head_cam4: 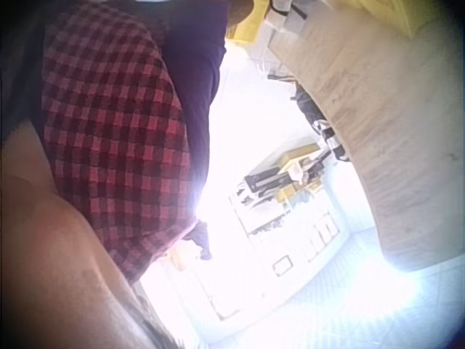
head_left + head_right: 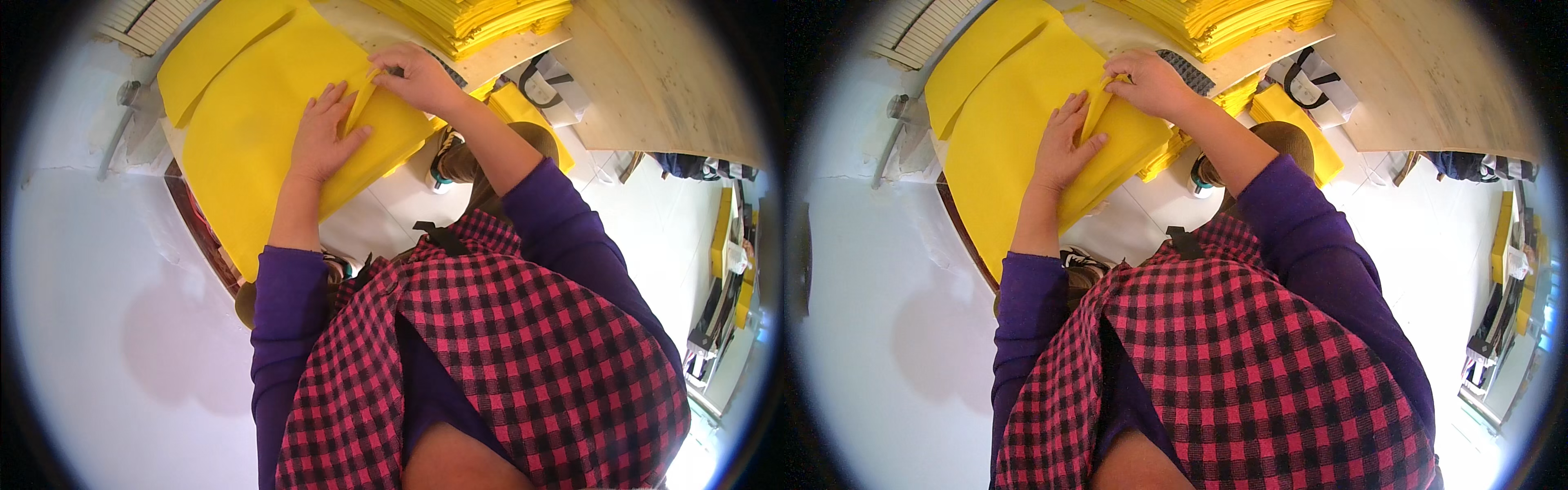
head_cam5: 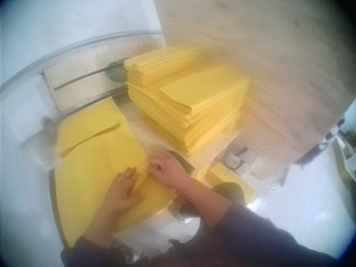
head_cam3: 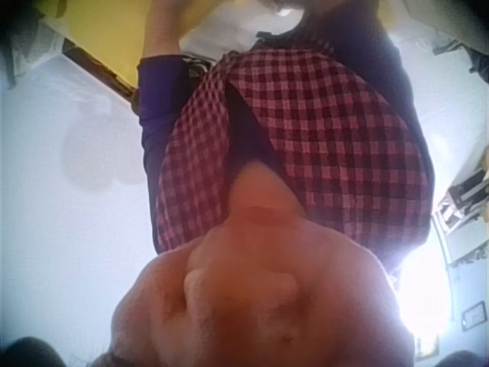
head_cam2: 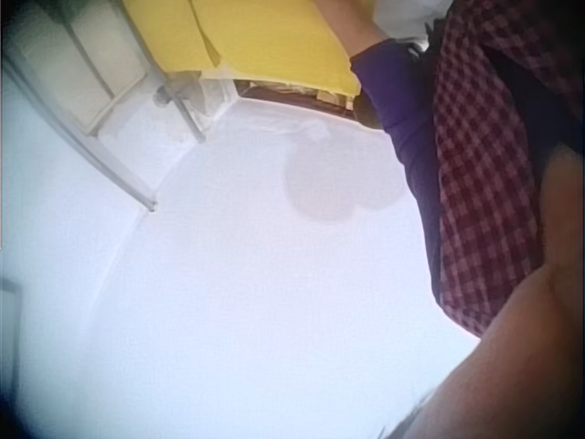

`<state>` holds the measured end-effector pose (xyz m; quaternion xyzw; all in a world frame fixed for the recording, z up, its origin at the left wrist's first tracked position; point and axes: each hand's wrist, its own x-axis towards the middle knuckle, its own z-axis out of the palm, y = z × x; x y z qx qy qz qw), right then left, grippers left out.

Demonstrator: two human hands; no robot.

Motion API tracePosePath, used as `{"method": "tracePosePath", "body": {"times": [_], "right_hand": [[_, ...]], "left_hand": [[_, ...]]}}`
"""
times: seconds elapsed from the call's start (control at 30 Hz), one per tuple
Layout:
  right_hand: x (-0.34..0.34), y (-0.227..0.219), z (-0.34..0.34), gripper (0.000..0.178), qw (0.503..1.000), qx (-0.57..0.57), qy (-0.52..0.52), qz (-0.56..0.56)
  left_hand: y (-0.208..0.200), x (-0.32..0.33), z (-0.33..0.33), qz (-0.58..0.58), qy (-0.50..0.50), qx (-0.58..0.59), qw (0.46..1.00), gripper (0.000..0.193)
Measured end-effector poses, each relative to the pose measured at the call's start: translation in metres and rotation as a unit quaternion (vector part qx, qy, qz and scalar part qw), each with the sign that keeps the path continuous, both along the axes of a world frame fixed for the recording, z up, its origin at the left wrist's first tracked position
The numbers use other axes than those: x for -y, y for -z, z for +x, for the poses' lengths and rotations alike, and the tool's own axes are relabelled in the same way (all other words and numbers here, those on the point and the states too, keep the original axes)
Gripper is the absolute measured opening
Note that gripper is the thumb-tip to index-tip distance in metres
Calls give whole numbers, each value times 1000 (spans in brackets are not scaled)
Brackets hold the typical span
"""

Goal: The person folds multiple yellow foam sheets in half on a wooden workbench. They align the edges, press the fold, and stack the folded sheets into a growing pile.

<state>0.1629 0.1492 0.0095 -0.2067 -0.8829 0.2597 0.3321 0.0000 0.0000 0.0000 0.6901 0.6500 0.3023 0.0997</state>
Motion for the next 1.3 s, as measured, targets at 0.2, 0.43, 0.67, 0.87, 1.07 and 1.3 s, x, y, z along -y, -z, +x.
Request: {"method": "tracePosePath", "body": {"times": [0.2, 0.43, 0.67, 0.87, 1.07, 1.3], "right_hand": [[-6, 1, 15, 17, 989, -61, 51, -126], [-27, 41, 42, 21, 965, 132, 155, -162], [-31, 65, 42, 19, 943, 217, 202, -149], [-28, 49, 50, 14, 964, 85, 136, -214], [0, 14, 55, 15, 923, -29, -50, -382], [1, 13, 42, 16, 927, 48, -64, -367]], "left_hand": [[6, -2, -7, 8, 2, 19, 1000, 46], [5, -1, -11, 13, 3, 28, 1000, 43], [5, 0, -13, 9, 8, 28, 1000, 44], [6, 1, -13, 6, 2, 32, 999, 45], [5, 0, -13, 7, 3, 37, 999, 45], [5, 0, -14, 5, 7, 44, 999, 44]]}}
